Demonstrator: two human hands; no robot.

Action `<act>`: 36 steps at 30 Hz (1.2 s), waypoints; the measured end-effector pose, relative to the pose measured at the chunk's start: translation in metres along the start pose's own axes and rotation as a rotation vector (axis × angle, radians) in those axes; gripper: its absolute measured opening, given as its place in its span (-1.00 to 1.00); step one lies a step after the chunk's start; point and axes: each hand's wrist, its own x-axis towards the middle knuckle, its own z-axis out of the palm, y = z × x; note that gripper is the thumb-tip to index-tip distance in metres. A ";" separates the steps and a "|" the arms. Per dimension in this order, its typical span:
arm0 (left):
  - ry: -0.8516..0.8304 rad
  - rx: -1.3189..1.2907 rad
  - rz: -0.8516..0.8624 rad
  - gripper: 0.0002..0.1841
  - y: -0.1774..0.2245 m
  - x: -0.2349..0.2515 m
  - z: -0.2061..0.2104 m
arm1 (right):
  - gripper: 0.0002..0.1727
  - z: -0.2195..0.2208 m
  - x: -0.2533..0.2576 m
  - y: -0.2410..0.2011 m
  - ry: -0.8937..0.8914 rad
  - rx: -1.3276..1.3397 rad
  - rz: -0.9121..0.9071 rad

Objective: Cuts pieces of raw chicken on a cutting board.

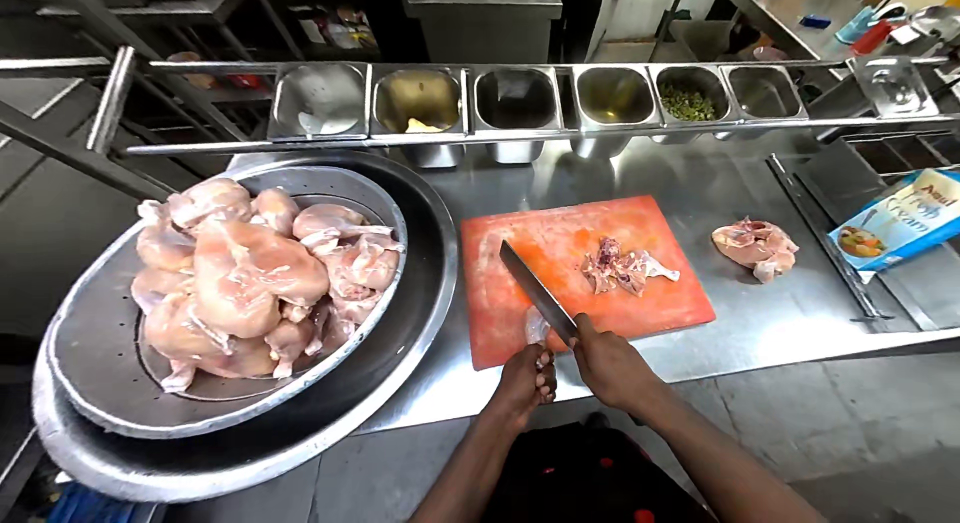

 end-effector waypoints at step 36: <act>0.037 -0.301 0.012 -0.47 0.016 0.005 -0.010 | -0.63 -0.006 0.035 -0.030 -0.196 -0.084 0.073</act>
